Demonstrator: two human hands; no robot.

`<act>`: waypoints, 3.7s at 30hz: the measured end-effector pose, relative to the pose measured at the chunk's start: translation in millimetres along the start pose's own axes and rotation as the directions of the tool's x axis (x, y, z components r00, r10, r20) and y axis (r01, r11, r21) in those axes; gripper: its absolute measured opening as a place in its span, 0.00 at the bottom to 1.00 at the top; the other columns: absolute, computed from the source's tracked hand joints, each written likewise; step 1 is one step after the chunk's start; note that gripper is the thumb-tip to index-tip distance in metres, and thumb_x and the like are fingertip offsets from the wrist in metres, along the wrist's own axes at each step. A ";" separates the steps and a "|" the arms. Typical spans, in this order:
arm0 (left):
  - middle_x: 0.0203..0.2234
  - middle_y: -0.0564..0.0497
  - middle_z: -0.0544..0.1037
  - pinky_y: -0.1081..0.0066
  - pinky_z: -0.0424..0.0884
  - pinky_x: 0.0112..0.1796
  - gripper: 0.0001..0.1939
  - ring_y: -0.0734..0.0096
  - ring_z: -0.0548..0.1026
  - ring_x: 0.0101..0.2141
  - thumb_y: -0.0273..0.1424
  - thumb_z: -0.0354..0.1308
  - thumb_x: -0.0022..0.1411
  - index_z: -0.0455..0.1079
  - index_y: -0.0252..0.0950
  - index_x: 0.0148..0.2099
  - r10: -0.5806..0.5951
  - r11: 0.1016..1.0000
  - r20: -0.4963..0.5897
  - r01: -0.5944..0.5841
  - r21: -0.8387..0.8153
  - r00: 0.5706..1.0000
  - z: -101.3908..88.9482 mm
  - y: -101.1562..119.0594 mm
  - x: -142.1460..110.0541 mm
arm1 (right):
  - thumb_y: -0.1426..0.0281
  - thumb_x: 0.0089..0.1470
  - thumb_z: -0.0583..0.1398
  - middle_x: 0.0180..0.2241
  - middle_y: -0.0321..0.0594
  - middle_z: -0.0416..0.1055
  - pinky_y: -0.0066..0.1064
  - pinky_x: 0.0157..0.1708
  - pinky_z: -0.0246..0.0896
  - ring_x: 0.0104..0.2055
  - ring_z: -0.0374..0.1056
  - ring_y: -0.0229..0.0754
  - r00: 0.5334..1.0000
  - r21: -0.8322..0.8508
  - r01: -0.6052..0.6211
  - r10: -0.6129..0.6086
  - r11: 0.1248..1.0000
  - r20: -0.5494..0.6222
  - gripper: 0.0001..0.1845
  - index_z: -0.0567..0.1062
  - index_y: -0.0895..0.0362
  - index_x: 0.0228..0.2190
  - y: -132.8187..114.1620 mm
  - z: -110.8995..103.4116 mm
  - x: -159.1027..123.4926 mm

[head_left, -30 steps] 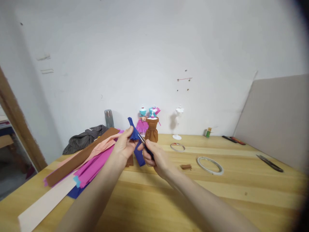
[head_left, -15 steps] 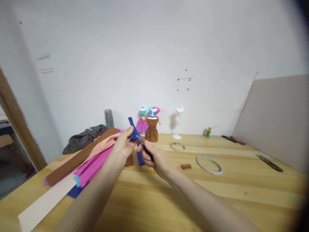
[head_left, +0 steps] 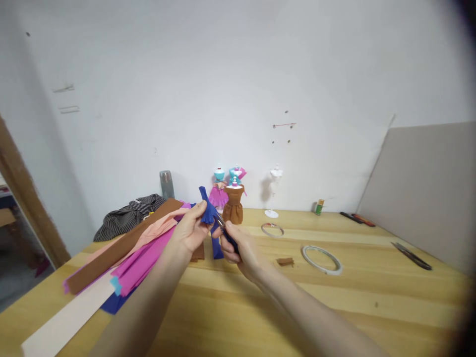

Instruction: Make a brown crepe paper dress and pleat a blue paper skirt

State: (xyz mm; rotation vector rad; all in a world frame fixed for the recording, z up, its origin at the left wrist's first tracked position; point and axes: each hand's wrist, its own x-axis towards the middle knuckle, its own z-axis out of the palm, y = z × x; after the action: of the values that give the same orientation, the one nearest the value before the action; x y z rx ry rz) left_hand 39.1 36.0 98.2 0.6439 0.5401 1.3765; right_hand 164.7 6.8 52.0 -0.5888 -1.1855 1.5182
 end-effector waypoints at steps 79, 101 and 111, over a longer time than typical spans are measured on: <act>0.16 0.54 0.71 0.81 0.62 0.21 0.04 0.81 0.67 0.18 0.25 0.62 0.44 0.70 0.30 0.24 -0.659 0.481 0.322 0.052 0.875 0.680 59.5 89.6 37.2 | 0.59 0.49 0.60 0.21 0.36 0.65 0.26 0.23 0.50 0.23 0.56 0.33 0.982 -0.789 0.150 -0.001 0.596 0.187 0.17 0.77 0.63 0.31 -131.5 -53.4 4.7; 0.16 0.56 0.67 0.80 0.59 0.20 0.08 0.81 0.63 0.17 0.28 0.62 0.42 0.66 0.31 0.24 -0.712 0.452 0.325 0.051 0.891 0.622 77.0 67.6 23.4 | 0.60 0.51 0.61 0.16 0.29 0.56 0.25 0.16 0.32 0.17 0.42 0.27 0.928 -0.627 -0.061 0.275 0.777 0.251 0.17 0.74 0.65 0.30 -154.4 -62.6 -8.6; 0.15 0.56 0.67 0.80 0.58 0.19 0.07 0.81 0.64 0.17 0.27 0.62 0.41 0.66 0.31 0.23 -0.722 0.462 0.324 0.077 0.884 0.611 75.7 60.8 17.6 | 0.58 0.52 0.59 0.17 0.31 0.57 0.27 0.16 0.27 0.16 0.38 0.25 0.907 -0.611 -0.140 0.349 0.779 0.237 0.24 0.63 0.62 0.14 -156.7 -43.6 -12.1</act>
State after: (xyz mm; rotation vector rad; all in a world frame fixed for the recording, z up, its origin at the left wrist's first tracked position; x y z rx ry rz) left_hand 50.0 50.3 195.2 1.5747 0.6611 0.1998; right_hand 273.6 1.5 173.5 -0.9495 -1.9452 1.5018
